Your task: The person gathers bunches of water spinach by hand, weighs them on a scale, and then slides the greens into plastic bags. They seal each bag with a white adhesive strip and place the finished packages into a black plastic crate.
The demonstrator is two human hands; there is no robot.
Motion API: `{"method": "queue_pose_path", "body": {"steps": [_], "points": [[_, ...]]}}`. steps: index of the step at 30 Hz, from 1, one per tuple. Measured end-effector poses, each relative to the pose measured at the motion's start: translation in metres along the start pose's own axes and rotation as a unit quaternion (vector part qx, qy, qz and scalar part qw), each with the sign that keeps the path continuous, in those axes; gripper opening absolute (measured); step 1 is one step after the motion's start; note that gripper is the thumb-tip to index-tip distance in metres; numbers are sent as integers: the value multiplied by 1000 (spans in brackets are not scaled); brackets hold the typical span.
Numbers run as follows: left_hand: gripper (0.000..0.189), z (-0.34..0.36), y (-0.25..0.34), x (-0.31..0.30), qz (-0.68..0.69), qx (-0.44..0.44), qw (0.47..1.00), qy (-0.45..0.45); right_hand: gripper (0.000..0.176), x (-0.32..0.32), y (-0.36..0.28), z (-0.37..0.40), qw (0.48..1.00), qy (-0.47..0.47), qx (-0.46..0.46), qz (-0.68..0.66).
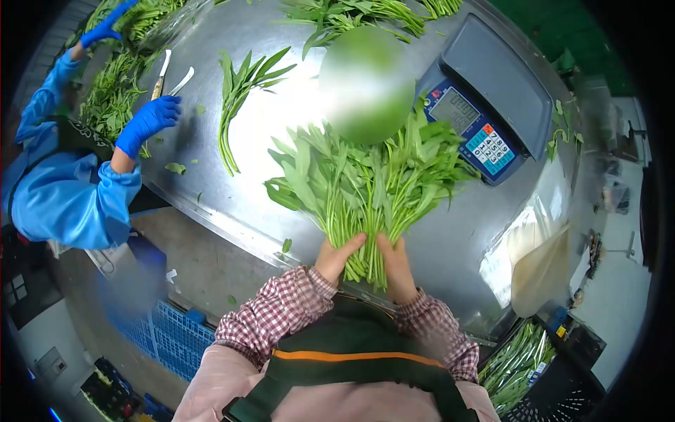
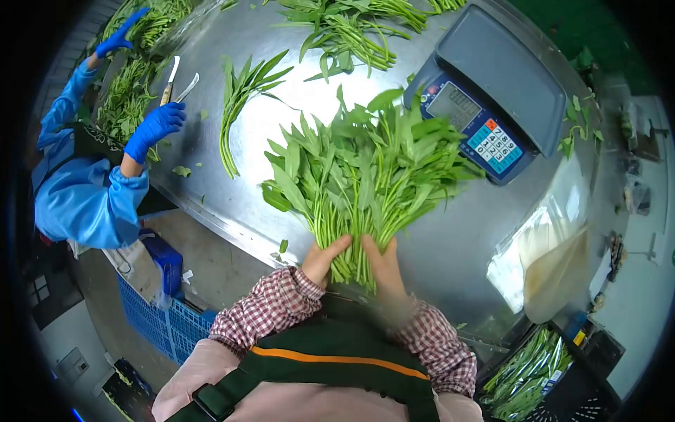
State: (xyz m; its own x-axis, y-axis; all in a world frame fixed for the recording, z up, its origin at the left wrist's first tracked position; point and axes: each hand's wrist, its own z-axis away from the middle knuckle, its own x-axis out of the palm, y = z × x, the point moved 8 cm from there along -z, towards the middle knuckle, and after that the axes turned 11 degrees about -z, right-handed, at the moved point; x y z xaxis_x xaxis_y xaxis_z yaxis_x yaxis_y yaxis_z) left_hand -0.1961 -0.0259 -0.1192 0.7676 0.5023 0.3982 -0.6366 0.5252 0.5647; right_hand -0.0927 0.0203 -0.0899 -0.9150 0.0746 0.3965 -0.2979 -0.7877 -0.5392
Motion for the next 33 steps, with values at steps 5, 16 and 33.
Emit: {"method": "queue_pose_path", "body": {"steps": [5, 16, 33], "points": [[34, 47, 61, 47, -36, 188, 981, -1, 60, 20, -51, 25, 970, -108, -189, 107], [28, -94, 243, 306, -153, 315, 897, -270, 54, 4, -368, -51, 875, -76, -452, 156], [66, -253, 237, 242, -496, 217, 840, -21, 88, -365, -292, 31, 519, 665, -102, 527]]}}
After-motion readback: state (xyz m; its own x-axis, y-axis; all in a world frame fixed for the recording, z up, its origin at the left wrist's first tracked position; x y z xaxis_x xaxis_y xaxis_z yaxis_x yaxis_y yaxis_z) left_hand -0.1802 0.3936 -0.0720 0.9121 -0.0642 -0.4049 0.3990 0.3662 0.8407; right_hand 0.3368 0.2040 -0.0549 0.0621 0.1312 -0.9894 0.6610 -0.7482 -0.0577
